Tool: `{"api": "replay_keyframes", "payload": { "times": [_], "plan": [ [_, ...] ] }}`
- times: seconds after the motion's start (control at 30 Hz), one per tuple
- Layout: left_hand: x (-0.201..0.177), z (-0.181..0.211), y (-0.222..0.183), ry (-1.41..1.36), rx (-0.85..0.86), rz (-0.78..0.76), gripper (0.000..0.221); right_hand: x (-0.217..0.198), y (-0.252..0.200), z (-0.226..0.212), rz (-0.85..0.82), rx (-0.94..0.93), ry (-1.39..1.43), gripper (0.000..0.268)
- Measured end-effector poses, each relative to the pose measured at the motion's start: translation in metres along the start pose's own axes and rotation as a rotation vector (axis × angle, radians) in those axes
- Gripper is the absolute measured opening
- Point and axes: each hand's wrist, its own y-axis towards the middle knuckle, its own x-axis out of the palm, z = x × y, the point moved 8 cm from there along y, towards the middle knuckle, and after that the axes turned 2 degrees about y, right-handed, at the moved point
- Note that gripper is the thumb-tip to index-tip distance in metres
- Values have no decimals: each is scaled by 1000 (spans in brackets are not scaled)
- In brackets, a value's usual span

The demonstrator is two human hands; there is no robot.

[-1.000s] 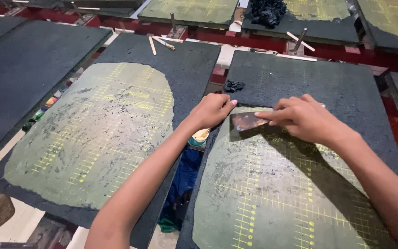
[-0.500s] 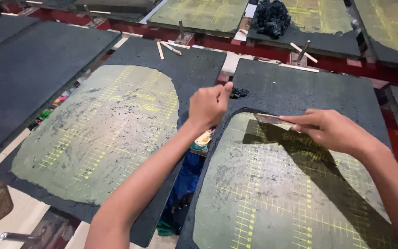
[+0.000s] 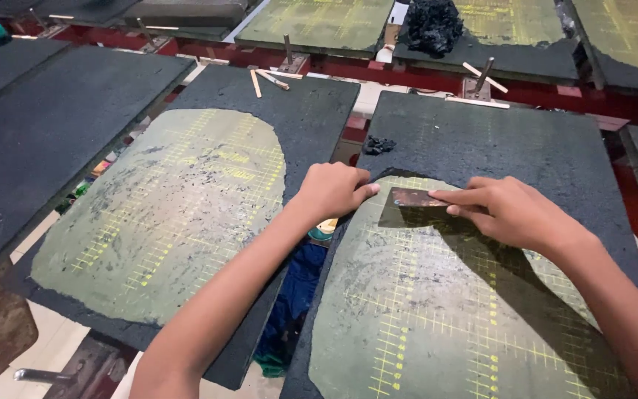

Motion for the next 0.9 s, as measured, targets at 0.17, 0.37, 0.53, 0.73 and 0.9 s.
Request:
{"api": "replay_keyframes", "payload": {
  "times": [0.17,0.37,0.53,0.73,0.9],
  "plan": [
    [0,0,-4,-373,120,-72,44,11,6,-15,75,-163,-114,51],
    [3,-7,-4,-532,93,-16,42,19,17,-38,197,-368,-289,51],
    [-7,-1,-10,-474,110,89,40,23,33,-24,315,-333,-310,40],
    [-6,-3,-13,-220,71,189,42,24,49,-15,381,-388,-205,44],
    [-9,-3,-15,-178,40,207,40,24,52,-12,291,-356,-59,50]
  ]
}}
